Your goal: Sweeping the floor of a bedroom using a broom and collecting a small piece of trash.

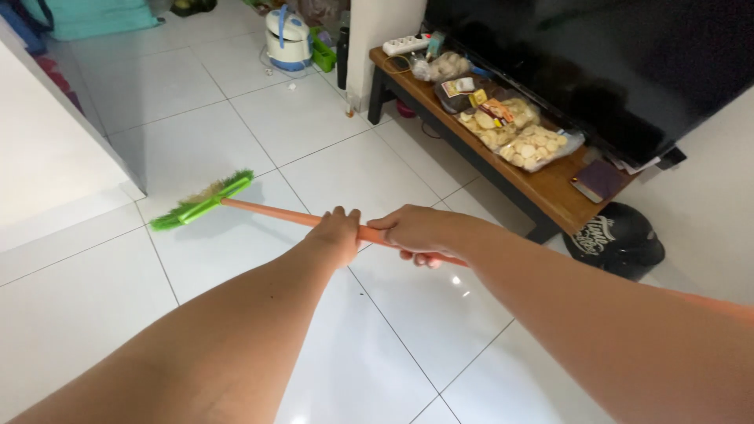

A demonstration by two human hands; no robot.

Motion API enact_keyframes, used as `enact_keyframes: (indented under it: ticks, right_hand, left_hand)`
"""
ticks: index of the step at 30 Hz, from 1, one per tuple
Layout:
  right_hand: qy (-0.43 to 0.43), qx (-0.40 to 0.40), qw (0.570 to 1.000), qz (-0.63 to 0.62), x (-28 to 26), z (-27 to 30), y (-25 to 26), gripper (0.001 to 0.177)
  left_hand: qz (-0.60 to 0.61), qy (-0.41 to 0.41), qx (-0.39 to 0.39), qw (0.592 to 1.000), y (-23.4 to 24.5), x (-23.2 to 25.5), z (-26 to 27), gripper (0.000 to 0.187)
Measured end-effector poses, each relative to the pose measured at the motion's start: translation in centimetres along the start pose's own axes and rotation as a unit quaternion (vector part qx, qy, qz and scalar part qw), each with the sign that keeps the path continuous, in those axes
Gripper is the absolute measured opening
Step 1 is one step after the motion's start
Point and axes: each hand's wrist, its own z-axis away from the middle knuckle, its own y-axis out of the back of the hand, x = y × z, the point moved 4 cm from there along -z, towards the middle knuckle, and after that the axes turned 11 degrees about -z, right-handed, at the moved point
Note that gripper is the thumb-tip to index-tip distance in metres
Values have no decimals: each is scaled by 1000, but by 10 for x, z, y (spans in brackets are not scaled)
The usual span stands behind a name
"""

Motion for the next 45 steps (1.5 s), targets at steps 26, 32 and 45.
enact_keyframes:
  ticks: [26,32,45]
  right_hand:
    - [-145,-14,974,172,276,260,25,41]
    - [-190,0,967,167,406,364,80,37]
    - [-280,24,953,115,510,509,139,51]
  left_hand:
    - [44,0,-191,981,-132,366,146,50]
    - [30,-115,-164,979,-154,550,178,52]
    - [150,-245,-131,949,-97,727,274,42]
